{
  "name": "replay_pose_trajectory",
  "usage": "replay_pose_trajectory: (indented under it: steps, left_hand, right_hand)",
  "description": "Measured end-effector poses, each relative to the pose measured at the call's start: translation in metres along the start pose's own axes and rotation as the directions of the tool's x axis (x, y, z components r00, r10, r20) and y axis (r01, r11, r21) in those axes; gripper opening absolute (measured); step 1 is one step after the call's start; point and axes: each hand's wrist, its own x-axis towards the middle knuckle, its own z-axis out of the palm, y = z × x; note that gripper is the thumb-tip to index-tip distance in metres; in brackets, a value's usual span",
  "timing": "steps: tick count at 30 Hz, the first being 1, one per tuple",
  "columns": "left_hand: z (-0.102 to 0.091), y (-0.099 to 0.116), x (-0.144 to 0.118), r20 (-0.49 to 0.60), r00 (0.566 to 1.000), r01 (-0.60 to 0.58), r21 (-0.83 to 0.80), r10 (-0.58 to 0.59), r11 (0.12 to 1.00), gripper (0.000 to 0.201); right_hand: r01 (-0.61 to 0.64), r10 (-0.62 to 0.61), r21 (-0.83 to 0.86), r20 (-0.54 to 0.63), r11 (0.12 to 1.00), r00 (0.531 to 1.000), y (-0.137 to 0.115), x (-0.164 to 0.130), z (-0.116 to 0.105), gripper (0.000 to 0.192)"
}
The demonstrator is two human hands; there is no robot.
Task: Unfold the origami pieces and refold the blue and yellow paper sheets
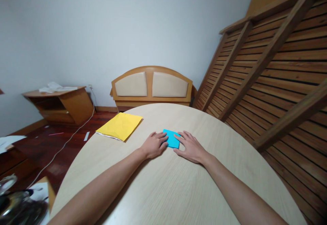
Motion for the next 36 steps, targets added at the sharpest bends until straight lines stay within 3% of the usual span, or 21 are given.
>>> replay_pose_trajectory:
  steps: [6, 15, 22, 36]
  left_hand:
    - [0.001, -0.002, -0.002, 0.080, 0.997, 0.007, -0.023, -0.006, 1.000, 0.055]
    - [-0.005, 0.001, 0.000, -0.043, 0.994, -0.098, -0.026, 0.097, 0.995, 0.040]
    - [-0.006, 0.000, 0.000, -0.042, 0.989, -0.143, -0.046, 0.141, 0.989, 0.036]
    - [-0.006, 0.000, 0.000, -0.029, 0.985, -0.174, -0.067, 0.172, 0.982, 0.033]
  right_hand:
    - [0.031, -0.031, 0.009, -0.023, 0.999, 0.999, -0.001, -0.001, -0.002, 0.071]
    - [0.113, -0.112, 0.014, -0.077, 0.993, 0.991, -0.001, 0.000, -0.005, 0.058]
    - [0.204, -0.197, 0.043, -0.136, 0.978, 0.971, -0.004, 0.000, -0.010, 0.041]
    - [0.353, -0.342, 0.094, -0.113, 0.931, 0.933, -0.008, 0.000, -0.016, 0.024]
